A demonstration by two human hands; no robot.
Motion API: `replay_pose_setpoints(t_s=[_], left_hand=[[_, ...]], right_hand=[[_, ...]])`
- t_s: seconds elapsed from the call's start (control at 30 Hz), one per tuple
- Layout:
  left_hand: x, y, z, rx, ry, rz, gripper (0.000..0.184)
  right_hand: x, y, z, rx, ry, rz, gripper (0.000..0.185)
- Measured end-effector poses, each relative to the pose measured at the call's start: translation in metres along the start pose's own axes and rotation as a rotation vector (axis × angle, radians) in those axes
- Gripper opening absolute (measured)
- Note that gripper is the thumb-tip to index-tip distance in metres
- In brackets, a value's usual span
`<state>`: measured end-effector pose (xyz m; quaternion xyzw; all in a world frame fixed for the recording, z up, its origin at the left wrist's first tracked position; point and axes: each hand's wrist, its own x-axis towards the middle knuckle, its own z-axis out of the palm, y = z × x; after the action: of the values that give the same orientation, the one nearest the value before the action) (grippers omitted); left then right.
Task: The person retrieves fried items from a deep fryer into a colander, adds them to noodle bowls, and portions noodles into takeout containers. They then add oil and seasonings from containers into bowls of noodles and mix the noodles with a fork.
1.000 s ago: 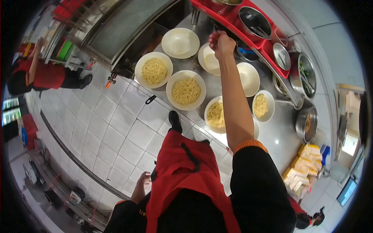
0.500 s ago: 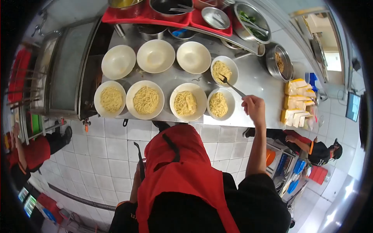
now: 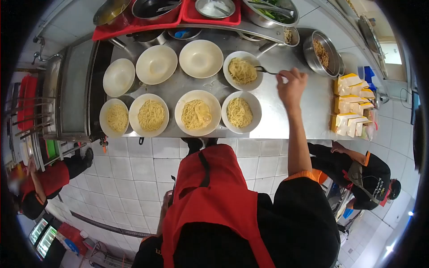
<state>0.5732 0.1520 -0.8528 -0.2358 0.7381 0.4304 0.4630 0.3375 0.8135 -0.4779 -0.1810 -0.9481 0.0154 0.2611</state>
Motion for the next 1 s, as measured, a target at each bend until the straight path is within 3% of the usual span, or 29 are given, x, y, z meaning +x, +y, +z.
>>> replay_pose_setpoints(t_s=[0.07,0.1,0.17,0.23,0.3,0.37,0.4,0.43,0.53,0.57,0.63,0.7,0.77,0.8,0.83,0.9,0.93,0.97,1.0], left_hand=[[-0.003,-0.004,0.009,0.013,0.005,0.005,0.042],[-0.004,-0.002,0.014,0.016,0.007,0.007,0.042],[-0.006,0.0,0.02,0.019,0.016,0.014,0.042],[-0.011,-0.001,0.025,0.01,0.026,0.018,0.042],[-0.012,-0.001,0.031,0.011,0.026,0.019,0.041],[-0.013,0.001,0.036,0.013,0.029,0.021,0.041],[-0.012,0.001,0.038,0.012,0.032,0.024,0.041],[-0.012,0.0,0.039,0.014,0.034,0.029,0.041],[-0.014,0.003,0.043,0.025,0.039,0.043,0.041],[-0.014,0.002,0.044,0.02,0.044,0.043,0.041],[-0.014,-0.004,0.046,0.013,0.055,0.044,0.041],[-0.013,-0.009,0.048,0.009,0.059,0.045,0.04],[-0.007,-0.015,0.05,0.014,0.056,0.048,0.04],[-0.003,-0.018,0.051,0.013,0.055,0.051,0.04],[0.0,-0.022,0.051,0.016,0.053,0.052,0.04],[0.007,-0.029,0.051,0.023,0.047,0.06,0.04],[0.013,-0.033,0.05,0.018,0.042,0.062,0.04],[0.018,-0.037,0.05,0.006,0.036,0.061,0.04],[0.022,-0.042,0.052,-0.009,0.03,0.051,0.04]], right_hand=[[-0.011,-0.005,0.04,0.014,0.038,-0.136,0.011],[-0.014,-0.006,0.057,0.086,-0.206,0.0,0.014],[-0.014,0.041,0.092,0.604,-0.418,0.312,0.015],[-0.005,0.06,0.071,0.96,-0.543,0.459,0.015],[0.003,0.06,0.045,0.984,-0.557,0.474,0.013],[0.013,0.024,0.0,-0.061,-0.146,0.138,0.011],[0.011,0.022,0.006,-0.041,-0.029,0.005,0.01],[0.007,0.014,0.019,-0.02,-0.054,-0.013,0.012],[-0.013,0.019,0.077,0.399,-0.388,0.278,0.012],[-0.009,0.03,0.078,0.408,-0.382,0.272,0.012],[-0.006,0.052,0.078,1.24,-0.499,0.406,0.01],[0.008,0.042,0.035,1.152,-0.49,0.443,0.01],[0.019,0.01,-0.017,-0.015,-0.08,0.041,0.009],[0.02,0.005,-0.013,-0.073,0.009,-0.028,0.008],[0.014,0.007,0.014,-0.068,-0.025,-0.042,0.005],[-0.003,0.015,0.07,0.177,-0.383,0.138,0.009],[-0.009,0.027,0.081,0.427,-0.4,0.315,0.014],[-0.004,0.044,0.081,0.434,-0.395,0.306,0.014],[-0.002,0.064,0.079,0.824,-0.441,0.355,0.015]])
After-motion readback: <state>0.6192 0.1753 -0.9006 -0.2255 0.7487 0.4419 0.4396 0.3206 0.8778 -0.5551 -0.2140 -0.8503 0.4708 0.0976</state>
